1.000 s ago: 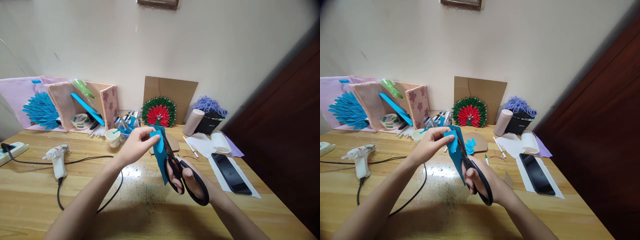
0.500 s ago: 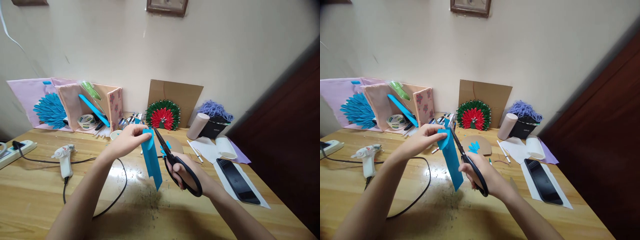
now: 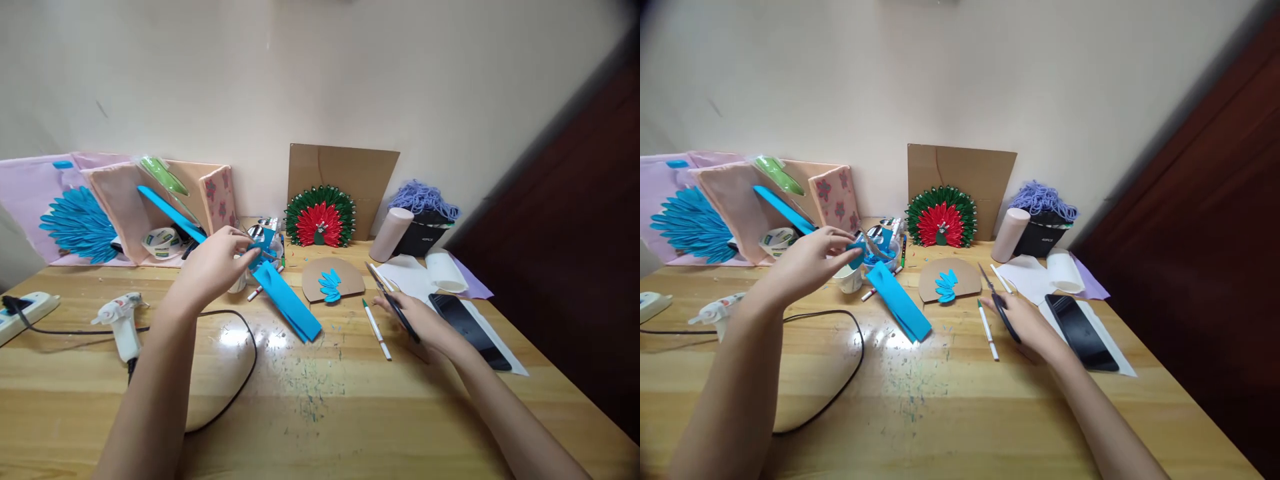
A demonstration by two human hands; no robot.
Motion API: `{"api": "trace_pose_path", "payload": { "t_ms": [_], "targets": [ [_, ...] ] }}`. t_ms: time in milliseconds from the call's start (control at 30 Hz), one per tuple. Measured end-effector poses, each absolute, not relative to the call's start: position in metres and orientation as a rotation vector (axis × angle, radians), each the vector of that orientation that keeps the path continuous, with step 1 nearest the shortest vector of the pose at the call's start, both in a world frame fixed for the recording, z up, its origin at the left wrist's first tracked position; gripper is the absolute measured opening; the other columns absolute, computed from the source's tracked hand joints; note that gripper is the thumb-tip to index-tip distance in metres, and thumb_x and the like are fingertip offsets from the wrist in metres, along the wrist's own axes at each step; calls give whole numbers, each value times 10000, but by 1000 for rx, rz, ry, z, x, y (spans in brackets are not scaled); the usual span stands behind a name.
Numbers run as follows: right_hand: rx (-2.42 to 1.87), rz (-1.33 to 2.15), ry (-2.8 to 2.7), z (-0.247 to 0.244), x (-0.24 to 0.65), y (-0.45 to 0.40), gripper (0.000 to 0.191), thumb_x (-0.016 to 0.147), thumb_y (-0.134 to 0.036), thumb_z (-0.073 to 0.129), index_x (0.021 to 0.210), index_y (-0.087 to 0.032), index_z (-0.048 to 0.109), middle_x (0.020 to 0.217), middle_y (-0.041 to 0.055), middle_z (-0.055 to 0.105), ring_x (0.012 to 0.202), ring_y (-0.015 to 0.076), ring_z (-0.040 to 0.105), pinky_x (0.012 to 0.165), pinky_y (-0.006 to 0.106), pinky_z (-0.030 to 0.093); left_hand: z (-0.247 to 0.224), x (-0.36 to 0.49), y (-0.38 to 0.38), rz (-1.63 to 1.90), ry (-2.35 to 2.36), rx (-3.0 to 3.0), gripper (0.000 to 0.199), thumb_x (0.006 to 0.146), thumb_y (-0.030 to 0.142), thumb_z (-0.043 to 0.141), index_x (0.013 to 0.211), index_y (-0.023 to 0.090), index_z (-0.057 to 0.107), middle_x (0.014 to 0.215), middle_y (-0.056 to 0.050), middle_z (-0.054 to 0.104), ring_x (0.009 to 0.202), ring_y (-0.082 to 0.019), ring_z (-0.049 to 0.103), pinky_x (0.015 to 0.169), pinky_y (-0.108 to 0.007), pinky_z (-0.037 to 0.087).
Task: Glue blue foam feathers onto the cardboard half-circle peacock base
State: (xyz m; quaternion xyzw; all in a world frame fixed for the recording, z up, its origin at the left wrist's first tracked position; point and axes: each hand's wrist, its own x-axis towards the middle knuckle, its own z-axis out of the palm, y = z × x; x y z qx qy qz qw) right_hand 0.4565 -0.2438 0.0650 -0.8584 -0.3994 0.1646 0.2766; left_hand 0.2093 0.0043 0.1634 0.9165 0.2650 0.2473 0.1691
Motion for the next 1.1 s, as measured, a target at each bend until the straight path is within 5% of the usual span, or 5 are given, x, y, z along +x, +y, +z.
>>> {"api": "trace_pose_path", "payload": {
  "t_ms": [133,233,400,600,1100],
  "targets": [
    [-2858,195,-922,42,480,-265,394,817,-485,402,913,-148,584,904,181,663,832,316,624,645,361,426,148,251,-26,600,494,2337,312,769,398,550,562,167,584,544,5,489,528,-120,434,495,-244,286],
    [-2930,140,-915,30,487,-275,366,800,-469,441,874,-145,593,867,184,664,817,325,627,638,372,434,115,288,-55,450,386,1971,246,743,375,592,649,147,601,577,13,540,539,-103,473,518,-224,346],
    [-2543,-156,-957,30,474,-274,282,802,-407,499,892,-157,593,972,170,619,957,314,569,802,417,435,61,323,-98,254,484,1375,254,638,324,716,717,123,584,648,-12,622,592,-104,580,654,-251,475],
    [-1771,470,-1014,26,429,-258,222,838,-361,507,985,-211,578,963,52,645,887,181,614,764,299,493,27,326,-126,197,583,1246,257,636,318,727,704,130,566,599,-10,630,577,-119,615,602,-234,480],
    [-1842,114,-1445,12,434,-260,84,829,-170,525,834,-190,607,743,27,615,680,140,564,606,251,439,1,325,-132,134,457,1321,267,701,392,634,683,128,600,674,-21,622,630,-138,610,713,-302,499]
  ]
}}
